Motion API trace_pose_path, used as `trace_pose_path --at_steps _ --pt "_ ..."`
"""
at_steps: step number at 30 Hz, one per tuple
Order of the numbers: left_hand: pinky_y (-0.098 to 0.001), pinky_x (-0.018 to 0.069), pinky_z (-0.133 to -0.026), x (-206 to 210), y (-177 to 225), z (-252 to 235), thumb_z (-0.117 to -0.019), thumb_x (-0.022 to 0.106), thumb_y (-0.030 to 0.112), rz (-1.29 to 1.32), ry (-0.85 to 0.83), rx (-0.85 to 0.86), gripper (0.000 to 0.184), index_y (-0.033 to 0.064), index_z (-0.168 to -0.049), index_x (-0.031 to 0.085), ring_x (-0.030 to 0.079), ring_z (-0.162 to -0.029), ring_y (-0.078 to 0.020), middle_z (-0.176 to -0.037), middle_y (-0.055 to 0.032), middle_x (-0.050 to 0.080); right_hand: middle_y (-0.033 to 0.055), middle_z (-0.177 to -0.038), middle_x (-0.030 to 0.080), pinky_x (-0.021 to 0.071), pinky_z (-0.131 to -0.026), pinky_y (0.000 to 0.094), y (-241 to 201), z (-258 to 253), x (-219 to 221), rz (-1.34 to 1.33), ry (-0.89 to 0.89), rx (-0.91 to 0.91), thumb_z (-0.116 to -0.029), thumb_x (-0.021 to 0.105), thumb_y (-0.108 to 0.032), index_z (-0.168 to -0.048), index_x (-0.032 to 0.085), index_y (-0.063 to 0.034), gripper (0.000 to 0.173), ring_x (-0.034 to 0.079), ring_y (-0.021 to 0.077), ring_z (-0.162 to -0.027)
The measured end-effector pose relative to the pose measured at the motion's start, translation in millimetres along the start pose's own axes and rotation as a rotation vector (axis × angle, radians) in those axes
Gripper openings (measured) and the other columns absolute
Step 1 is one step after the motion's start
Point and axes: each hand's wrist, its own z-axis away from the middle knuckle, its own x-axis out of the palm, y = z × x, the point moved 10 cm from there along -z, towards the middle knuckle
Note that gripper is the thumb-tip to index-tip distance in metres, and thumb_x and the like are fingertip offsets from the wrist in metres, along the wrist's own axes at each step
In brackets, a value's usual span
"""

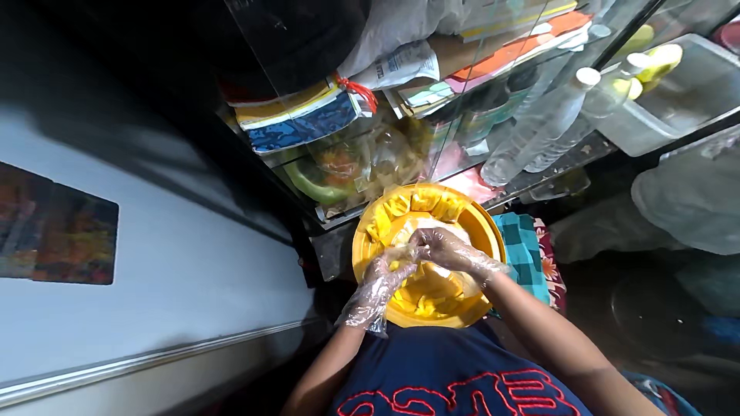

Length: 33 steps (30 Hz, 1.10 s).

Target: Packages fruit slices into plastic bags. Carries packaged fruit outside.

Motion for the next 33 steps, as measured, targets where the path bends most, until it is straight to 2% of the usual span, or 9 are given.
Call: trace_pose_path --at_steps 8,12,13,17,22,24,27,30,33 --pt "-0.0461 0.0402 -0.113 4 -3 -6 -0.1015 0.061 0.028 -0.284 -0.066 -0.066 0.038 0.0081 -0.133 0.065 0.058 -0.129 -0.0247 -0.134 -0.0135 0.065 0.0136 -0.091 0.065 0.0508 -0.081 0.0414 12 3 2 0.093 -0.015 0.123 -0.099 0.064 -0.009 -0.107 0.066 0.0028 0.014 0.061 0.0206 -0.083" --pt "-0.0493 0.0477 -0.105 -17 10 -22 -0.0977 0.069 0.026 -0.164 0.081 0.007 0.043 0.0051 -0.135 0.062 0.064 -0.118 -0.029 -0.125 -0.0184 0.067 0.0169 -0.094 0.069 0.0544 -0.08 0.0521 -5 -7 -27 0.156 0.131 0.011 -0.0974 0.065 -0.007 -0.107 0.068 -0.0006 0.012 0.067 0.0293 -0.086" --pt "-0.0486 0.049 -0.104 -25 11 -27 -0.0959 0.071 0.022 -0.092 0.138 0.048 0.046 0.0033 -0.137 0.059 0.064 -0.117 -0.029 -0.126 -0.0193 0.066 0.0193 -0.1 0.069 0.053 -0.085 0.055 -12 -14 -35 0.177 0.144 0.026 -0.0977 0.064 -0.005 -0.11 0.068 0.0012 0.014 0.067 0.0326 -0.093" --pt "-0.0446 0.0464 -0.108 -56 17 -22 -0.1015 0.063 0.024 0.032 0.302 0.053 0.049 0.0052 -0.145 0.05 0.059 -0.127 -0.0254 -0.142 -0.0157 0.058 0.0221 -0.11 0.068 0.0499 -0.097 0.0559 -3 -57 -59 0.297 0.232 -0.009 -0.0963 0.063 -0.003 -0.11 0.069 0.0035 0.016 0.065 0.0364 -0.106" --pt "-0.0503 0.0458 -0.107 -63 12 -9 -0.1058 0.055 0.025 -0.094 0.333 0.039 0.036 0.0094 -0.138 0.059 0.061 -0.123 -0.0253 -0.134 -0.0133 0.064 0.0249 -0.111 0.067 0.0486 -0.099 0.0548 8 -77 -73 0.274 0.315 -0.063 -0.0926 0.065 0.0 -0.107 0.07 0.0055 0.016 0.064 0.0381 -0.108" --pt "-0.0518 0.0443 -0.108 -53 7 -15 -0.1055 0.054 0.025 -0.194 0.29 0.042 0.033 0.0105 -0.133 0.064 0.06 -0.125 -0.0258 -0.132 -0.0117 0.066 0.0249 -0.111 0.067 0.0486 -0.099 0.0548 10 -77 -73 0.267 0.318 -0.047 -0.0921 0.065 0.0 -0.105 0.07 0.0054 0.015 0.064 0.0377 -0.108" --pt "-0.0494 0.0435 -0.112 -21 16 -21 -0.1073 0.048 0.019 -0.502 0.084 0.101 0.033 0.0121 -0.135 0.065 0.06 -0.128 -0.0263 -0.136 -0.0096 0.065 0.0247 -0.112 0.066 0.0483 -0.098 0.056 15 -78 -73 0.293 0.332 -0.034 -0.0922 0.066 -0.004 -0.104 0.07 0.0053 0.015 0.063 0.0383 -0.108" --pt "-0.0491 0.0416 -0.113 10 20 -31 -0.1093 0.042 0.021 -0.744 -0.11 0.123 0.038 0.0169 -0.142 0.061 0.057 -0.132 -0.0268 -0.144 -0.0071 0.06 0.0227 -0.119 0.067 0.0474 -0.102 0.0569 8 -64 -77 0.335 0.345 0.018 -0.0968 0.067 -0.017 -0.121 0.066 0.0022 0.031 0.064 0.0373 -0.115" --pt "-0.0555 0.0479 -0.103 19 24 -48 -0.1098 0.04 0.02 -0.892 -0.179 0.127 0.038 0.0185 -0.143 0.058 0.062 -0.124 -0.0335 -0.139 -0.0101 0.062 0.0208 -0.118 0.068 0.0498 -0.099 0.0547 -3 -36 -91 0.345 0.473 0.026 -0.099 0.065 -0.021 -0.13 0.062 0.0008 0.038 0.066 0.0351 -0.11"
